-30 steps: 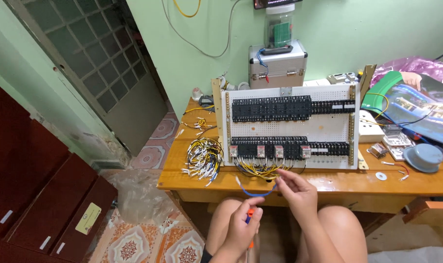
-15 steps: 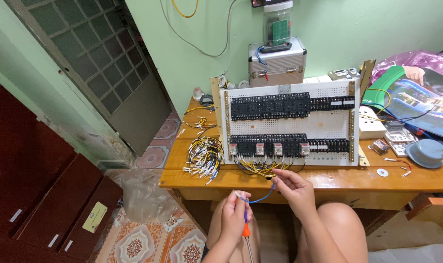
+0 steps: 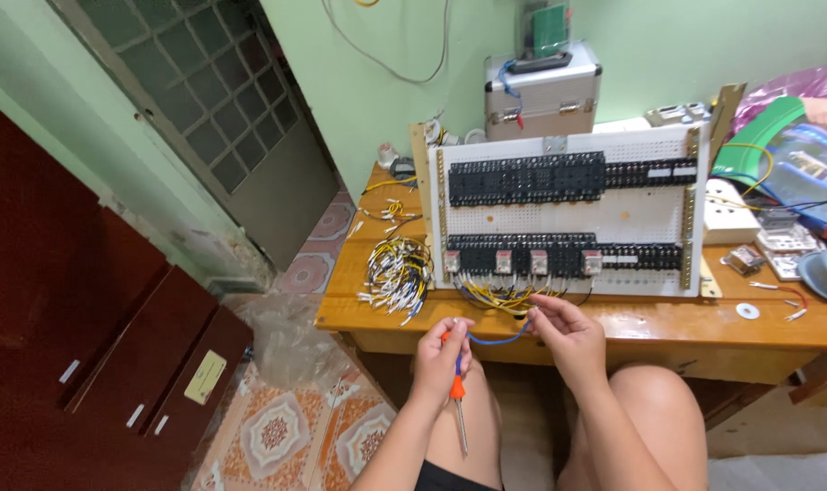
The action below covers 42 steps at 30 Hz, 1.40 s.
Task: Routing and connecting electrical wires to a terminal block on a test board using a screwdriver.
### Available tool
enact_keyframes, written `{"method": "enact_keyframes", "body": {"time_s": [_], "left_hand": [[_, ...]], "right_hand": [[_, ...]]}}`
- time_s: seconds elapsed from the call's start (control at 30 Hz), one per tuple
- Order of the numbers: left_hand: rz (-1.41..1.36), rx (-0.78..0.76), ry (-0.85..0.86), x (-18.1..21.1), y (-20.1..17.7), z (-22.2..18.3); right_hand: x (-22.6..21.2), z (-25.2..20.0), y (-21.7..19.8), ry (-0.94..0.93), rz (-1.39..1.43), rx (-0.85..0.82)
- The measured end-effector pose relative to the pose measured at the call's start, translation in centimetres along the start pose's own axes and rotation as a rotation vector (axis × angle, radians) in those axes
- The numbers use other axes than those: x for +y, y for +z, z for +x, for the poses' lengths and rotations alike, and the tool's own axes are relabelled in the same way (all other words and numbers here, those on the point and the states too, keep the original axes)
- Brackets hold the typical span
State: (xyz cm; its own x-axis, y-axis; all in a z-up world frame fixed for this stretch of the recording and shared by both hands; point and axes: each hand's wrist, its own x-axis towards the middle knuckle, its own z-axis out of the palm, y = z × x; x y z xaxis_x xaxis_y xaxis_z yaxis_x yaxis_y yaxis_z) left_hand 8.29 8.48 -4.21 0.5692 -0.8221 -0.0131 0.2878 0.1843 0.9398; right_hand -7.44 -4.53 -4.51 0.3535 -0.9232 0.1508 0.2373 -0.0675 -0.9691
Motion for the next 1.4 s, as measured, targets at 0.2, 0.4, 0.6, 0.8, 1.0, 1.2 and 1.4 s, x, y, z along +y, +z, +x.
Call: {"method": "enact_keyframes", "body": {"time_s": [0.2,0.4,0.6,0.8,1.0,1.2,1.4], "left_hand": [[-0.022,0.034,0.086,-1.2,-0.4,0.3],[-0.023,0.033,0.064,-0.2,-0.2,-0.2],[-0.038,0.04,0.061,-0.9,-0.4,0.1],[0.006,0.015,-0.051,0.8,-0.1,-0.6],[-0.08,0.001,-0.017,-0.3,-0.9,-0.1],[-0.079,-0.021,-0.022,0.0,-1.1,-0.3],[-0.046,-0.067,-0.032,-0.2,-1.3,-0.1]], "right_hand": [[0.6,-0.4,0.4,-0.072,-0.013,0.026],[0.0,-1.1,1.2,-0.101,-0.031,0.022],[0.7,-0.7,0.9,-0.094,-0.051,0.012],[-0.2,-1.1,0.6,0.022,0.11,-0.035],[1.3,-0.7,0.5,-0.039,0.271,-0.152],[1.2,-0.5,-0.1,-0.022,0.423,-0.205],[1.0,-0.9,-0.4,-0.098,0.389,-0.256]]}}
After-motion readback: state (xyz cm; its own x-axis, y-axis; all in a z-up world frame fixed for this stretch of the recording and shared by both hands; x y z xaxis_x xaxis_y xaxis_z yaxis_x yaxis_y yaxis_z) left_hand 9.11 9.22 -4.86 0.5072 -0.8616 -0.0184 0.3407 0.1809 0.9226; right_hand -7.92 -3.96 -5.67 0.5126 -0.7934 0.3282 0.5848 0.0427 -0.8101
